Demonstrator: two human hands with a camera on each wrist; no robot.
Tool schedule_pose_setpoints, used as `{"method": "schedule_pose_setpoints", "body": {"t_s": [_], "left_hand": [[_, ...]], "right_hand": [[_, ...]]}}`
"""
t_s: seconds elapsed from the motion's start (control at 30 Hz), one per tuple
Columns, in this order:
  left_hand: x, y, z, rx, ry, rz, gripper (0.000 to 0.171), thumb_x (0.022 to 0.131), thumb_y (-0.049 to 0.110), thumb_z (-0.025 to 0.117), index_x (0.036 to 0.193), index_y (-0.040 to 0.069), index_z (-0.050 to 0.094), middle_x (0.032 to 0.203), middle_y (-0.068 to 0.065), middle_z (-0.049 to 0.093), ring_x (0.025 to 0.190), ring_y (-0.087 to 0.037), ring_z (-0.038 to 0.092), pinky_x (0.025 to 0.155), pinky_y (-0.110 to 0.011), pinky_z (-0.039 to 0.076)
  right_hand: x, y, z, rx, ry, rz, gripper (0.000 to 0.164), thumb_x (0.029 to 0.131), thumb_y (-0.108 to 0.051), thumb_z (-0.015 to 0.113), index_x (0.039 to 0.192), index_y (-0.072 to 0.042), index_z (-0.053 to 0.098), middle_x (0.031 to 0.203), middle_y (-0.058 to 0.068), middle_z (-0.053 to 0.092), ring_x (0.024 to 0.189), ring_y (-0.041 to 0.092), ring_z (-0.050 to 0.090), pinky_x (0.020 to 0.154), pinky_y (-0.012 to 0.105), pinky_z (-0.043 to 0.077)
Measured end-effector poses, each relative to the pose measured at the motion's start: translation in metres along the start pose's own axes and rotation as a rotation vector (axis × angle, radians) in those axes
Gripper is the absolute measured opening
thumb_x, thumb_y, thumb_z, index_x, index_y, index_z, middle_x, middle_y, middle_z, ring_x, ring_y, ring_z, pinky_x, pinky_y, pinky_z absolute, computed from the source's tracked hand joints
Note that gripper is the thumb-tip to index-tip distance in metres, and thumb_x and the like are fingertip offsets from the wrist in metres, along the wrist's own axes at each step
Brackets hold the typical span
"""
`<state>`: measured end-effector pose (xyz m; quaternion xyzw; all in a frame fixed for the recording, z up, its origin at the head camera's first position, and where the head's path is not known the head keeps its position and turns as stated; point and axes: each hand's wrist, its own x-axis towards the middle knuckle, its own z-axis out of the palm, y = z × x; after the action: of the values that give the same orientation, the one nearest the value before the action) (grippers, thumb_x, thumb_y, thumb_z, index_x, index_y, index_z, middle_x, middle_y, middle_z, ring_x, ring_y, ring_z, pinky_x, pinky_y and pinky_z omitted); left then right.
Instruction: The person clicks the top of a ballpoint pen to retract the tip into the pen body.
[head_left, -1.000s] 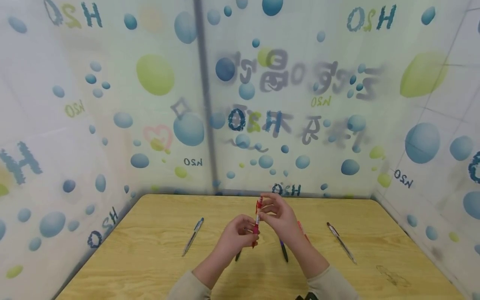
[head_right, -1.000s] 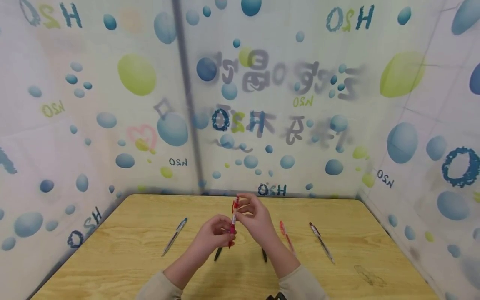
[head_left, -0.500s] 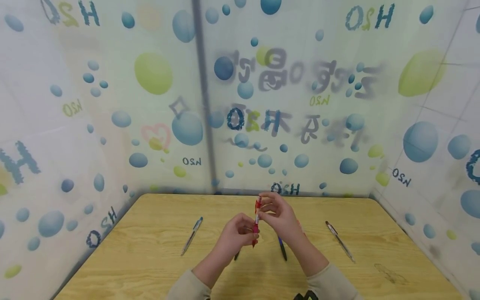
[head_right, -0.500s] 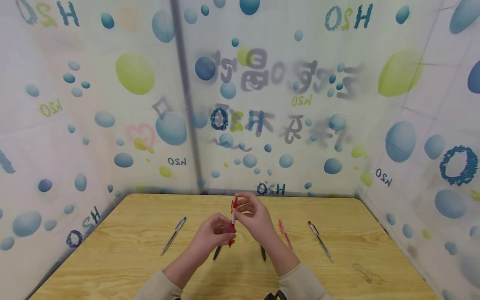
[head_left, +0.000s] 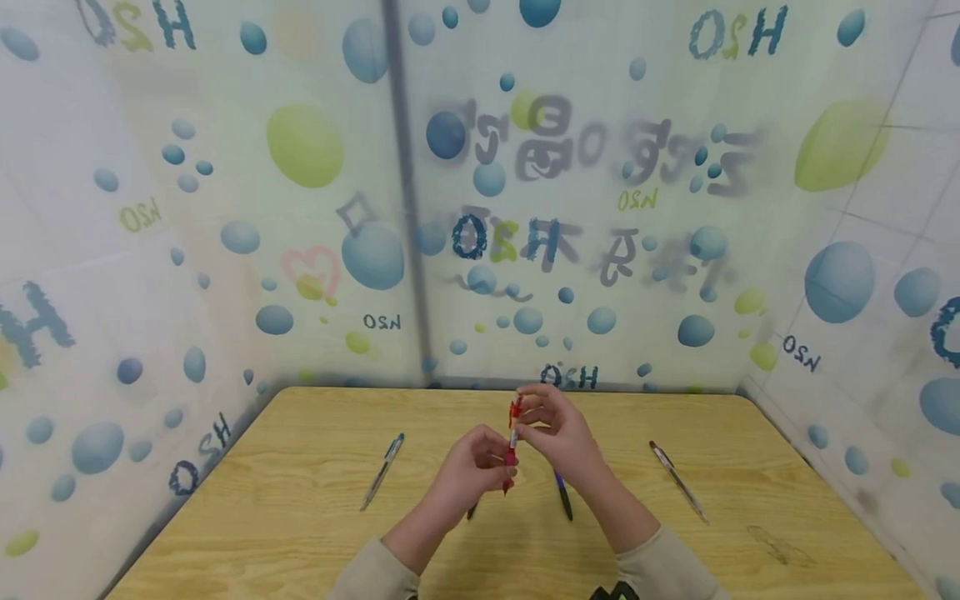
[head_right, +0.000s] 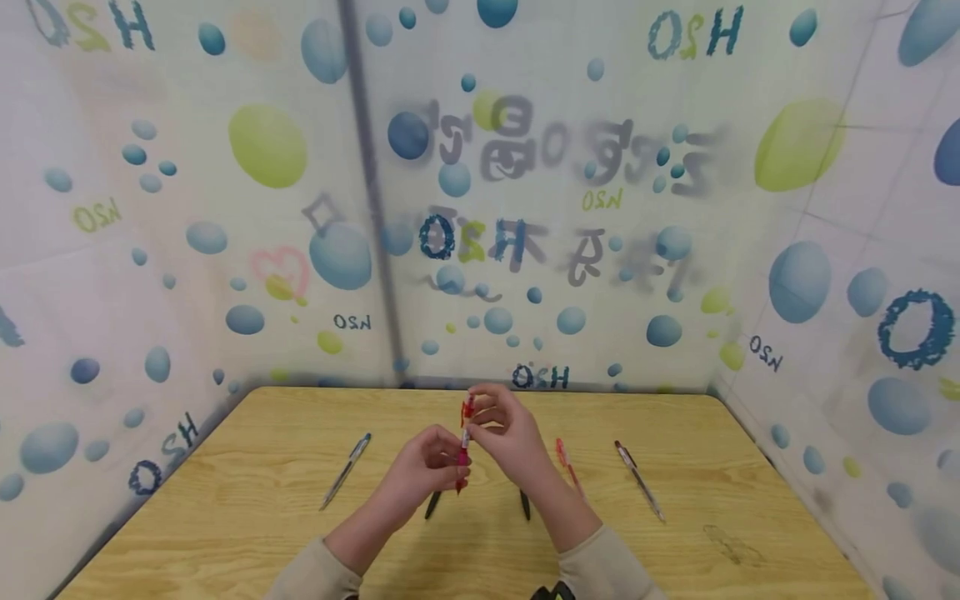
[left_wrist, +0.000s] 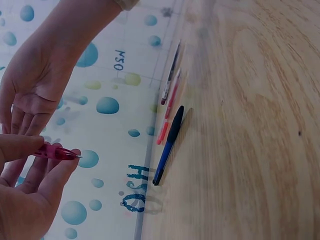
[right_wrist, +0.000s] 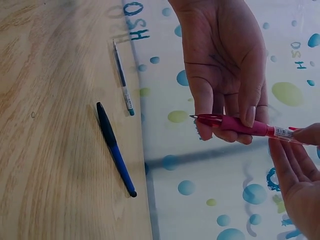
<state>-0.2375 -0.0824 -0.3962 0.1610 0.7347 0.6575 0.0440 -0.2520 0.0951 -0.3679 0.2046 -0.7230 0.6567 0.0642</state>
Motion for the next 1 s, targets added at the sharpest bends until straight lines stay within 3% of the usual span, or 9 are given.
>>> {"method": "schedule_pose_setpoints", "body": {"t_s": [0.37,0.67,1.0], "left_hand": [[-0.003,-0.001,-0.004,0.005,-0.039,-0.021,0.023,0.088,-0.004,0.068,0.107,0.001,0.056,0.101,-0.011,0.066,0.089,-0.023,0.066,0.074,-0.037,0.058],[-0.012,-0.008,-0.020,0.093,-0.017,-0.026,0.024,0.088,-0.002,0.069,0.109,0.001,0.056,0.102,-0.011,0.066,0.089,-0.022,0.064,0.072,-0.037,0.057],[-0.015,-0.011,-0.038,0.182,-0.006,-0.017,0.036,0.085,-0.004,0.071,0.118,-0.002,0.057,0.095,-0.009,0.065,0.089,-0.025,0.065,0.070,-0.037,0.057]], "right_hand": [[-0.001,0.001,-0.001,0.004,-0.033,0.010,0.052,0.089,0.002,0.069,0.135,-0.014,0.050,0.109,0.014,0.059,0.097,0.027,0.063,0.081,0.035,0.055],[-0.002,0.008,-0.011,-0.076,-0.122,-0.025,0.063,0.090,-0.003,0.069,0.144,-0.017,0.039,0.114,0.020,0.058,0.098,0.027,0.062,0.083,0.034,0.054],[-0.009,0.025,-0.021,-0.188,-0.194,0.012,0.061,0.090,-0.016,0.072,0.143,-0.014,0.042,0.108,0.011,0.060,0.093,0.025,0.061,0.077,0.032,0.054]]}}
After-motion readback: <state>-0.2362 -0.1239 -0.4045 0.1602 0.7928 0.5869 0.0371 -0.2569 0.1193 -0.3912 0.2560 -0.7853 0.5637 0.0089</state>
